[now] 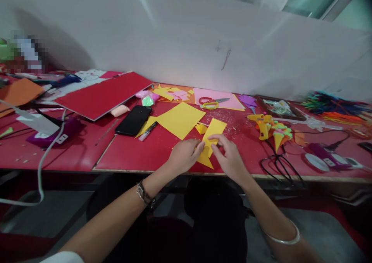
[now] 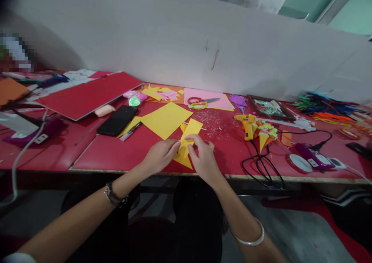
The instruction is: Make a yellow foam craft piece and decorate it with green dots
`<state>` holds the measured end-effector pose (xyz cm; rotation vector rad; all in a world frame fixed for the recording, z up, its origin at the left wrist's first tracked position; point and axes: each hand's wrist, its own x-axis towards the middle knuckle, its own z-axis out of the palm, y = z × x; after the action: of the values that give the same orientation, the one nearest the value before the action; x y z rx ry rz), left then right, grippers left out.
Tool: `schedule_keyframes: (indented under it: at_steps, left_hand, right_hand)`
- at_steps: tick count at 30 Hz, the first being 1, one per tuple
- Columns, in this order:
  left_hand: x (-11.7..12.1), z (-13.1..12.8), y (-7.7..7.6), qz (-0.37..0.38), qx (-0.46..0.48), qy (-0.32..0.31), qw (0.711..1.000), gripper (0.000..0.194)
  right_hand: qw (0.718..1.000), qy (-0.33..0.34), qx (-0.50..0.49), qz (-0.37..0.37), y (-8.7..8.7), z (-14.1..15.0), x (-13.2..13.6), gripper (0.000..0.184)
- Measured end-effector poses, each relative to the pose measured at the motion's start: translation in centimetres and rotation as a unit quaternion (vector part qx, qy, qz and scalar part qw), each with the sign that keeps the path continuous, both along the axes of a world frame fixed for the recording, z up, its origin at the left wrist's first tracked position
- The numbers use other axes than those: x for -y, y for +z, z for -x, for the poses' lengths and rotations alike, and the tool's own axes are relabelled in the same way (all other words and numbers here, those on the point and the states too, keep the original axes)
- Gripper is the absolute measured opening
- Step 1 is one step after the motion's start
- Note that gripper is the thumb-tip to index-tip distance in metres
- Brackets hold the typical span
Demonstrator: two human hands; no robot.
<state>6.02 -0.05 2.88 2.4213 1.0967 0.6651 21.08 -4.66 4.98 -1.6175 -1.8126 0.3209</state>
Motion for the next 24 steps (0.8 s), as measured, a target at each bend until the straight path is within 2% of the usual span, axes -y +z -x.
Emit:
schedule_keyframes:
  at_steps: [2, 4, 8, 11, 15, 18, 24]
  left_hand:
    - [-0.4, 0.7, 0.2, 0.093, 0.075, -0.017, 0.993, 0.040]
    - [-1.1, 1.7, 0.1, 0.125, 0.115, -0.018, 0.985, 0.034]
    - [-3.5, 4.3, 0.1, 0.130, 0.124, 0.021, 0.983, 0.032]
    - [-6.2, 6.6, 0.5, 0.104, 0.085, 0.073, 0.988, 0.033]
    - [-10.0, 9.4, 0.7, 0.036, 0.017, 0.132, 0.990, 0.029]
    - [-12.3, 10.5, 0.8, 0.051, -0.014, 0.175, 0.983, 0.027]
    - [-16.4, 10.5, 1.5, 0.090, -0.029, 0.179, 0.979, 0.017]
  right_hand:
    - [1.000, 0.015, -0.023, 0.004, 0.0, 0.7, -0.3, 0.019]
    - [0.998, 0.027, -0.050, 0.010, -0.4, 1.0, -0.4, 0.021]
    - [0.996, 0.038, -0.066, 0.046, -1.9, 1.0, -0.3, 0.035]
    - [0.997, 0.021, 0.023, 0.064, -3.4, 0.9, 0.1, 0.049]
    - [0.994, 0.015, 0.104, 0.035, -4.3, 1.2, 0.3, 0.061]
    - [0.993, 0.021, 0.107, 0.043, -4.4, 1.1, 0.0, 0.061]
    - [0.997, 0.046, 0.021, 0.054, -5.4, 0.5, -0.7, 0.048]
